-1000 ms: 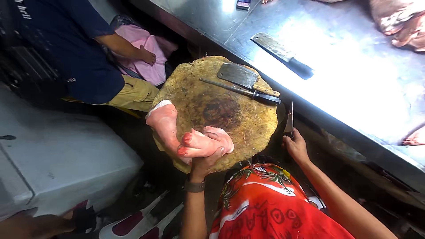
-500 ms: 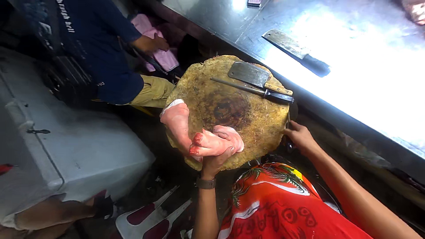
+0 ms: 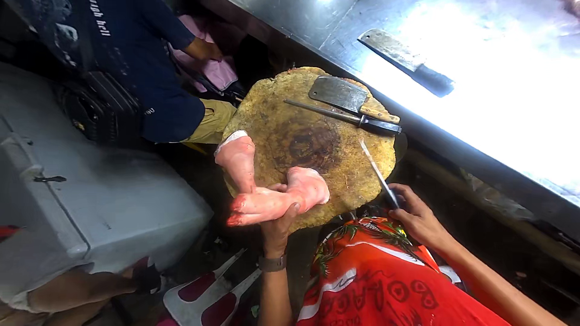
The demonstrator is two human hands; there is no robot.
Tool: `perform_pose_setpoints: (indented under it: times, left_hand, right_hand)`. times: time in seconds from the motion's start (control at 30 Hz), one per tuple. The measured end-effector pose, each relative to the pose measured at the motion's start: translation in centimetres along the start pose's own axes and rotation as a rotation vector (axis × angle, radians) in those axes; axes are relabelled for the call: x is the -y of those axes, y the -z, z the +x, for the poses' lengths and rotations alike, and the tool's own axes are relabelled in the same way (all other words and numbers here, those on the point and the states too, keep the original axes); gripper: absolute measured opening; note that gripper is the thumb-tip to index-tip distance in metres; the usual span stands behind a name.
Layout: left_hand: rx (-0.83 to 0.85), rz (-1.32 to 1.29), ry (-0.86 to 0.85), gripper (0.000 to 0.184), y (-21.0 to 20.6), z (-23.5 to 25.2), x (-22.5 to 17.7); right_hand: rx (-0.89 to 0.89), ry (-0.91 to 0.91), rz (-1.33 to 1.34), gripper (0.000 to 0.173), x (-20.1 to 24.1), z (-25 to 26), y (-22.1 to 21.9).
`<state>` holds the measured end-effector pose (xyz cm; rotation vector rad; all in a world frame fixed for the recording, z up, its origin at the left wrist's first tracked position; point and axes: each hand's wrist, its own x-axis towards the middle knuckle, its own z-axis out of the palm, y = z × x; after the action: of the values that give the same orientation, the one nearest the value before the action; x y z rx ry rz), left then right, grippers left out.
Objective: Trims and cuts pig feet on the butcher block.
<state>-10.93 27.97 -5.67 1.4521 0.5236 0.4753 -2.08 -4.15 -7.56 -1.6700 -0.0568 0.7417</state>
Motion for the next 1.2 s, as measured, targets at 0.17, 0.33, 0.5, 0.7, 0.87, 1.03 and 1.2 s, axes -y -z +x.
perform_pose_setpoints:
  times: [0.17,0.33,0.5,0.7,0.87,1.03,1.2]
  left_hand:
    - [-0.223,-0.043,0.032,0.056,0.1,-1.9,0.3]
    - [-0.324,-0.029,0.019,0.06,-0.5,-2.7,0.7]
    - [-0.313,-0.073,0.009,0.055,-0.4,-3.3,0.7]
    - [-0.251,0.022,0.028,0.049,0.7,-4.1,0.5]
    - [-0.255,0.091,0.032,0.046,0.8,-4.3,0.1]
    - [-0.25,0.067,0.027,0.043,1.0,-4.5,0.3]
    - [-0.252,0.065,0.037,0.047,1.2,-4.5,0.5]
  right_hand:
    - [0.295,0.117,-0.31,0.041,-0.9,2.0,-4.3]
    - [0.465,0.266,-0.394,0.042,-0.8,3.3,-8.1]
    - [0.335,0.025,-0.442,0.044,-4.2,6.2,-7.9]
    - [0.461,0.227,-0.397,0.042,0.2,3.4,-7.8]
    - [0.467,0.173,-0.479,0.042,0.0,4.1,-7.9]
    - [0.465,0.15,-0.521,0.043,0.3,4.9,-7.4]
    - [0.477,0.173,-0.574,0.04,0.4,6.2,-8.0]
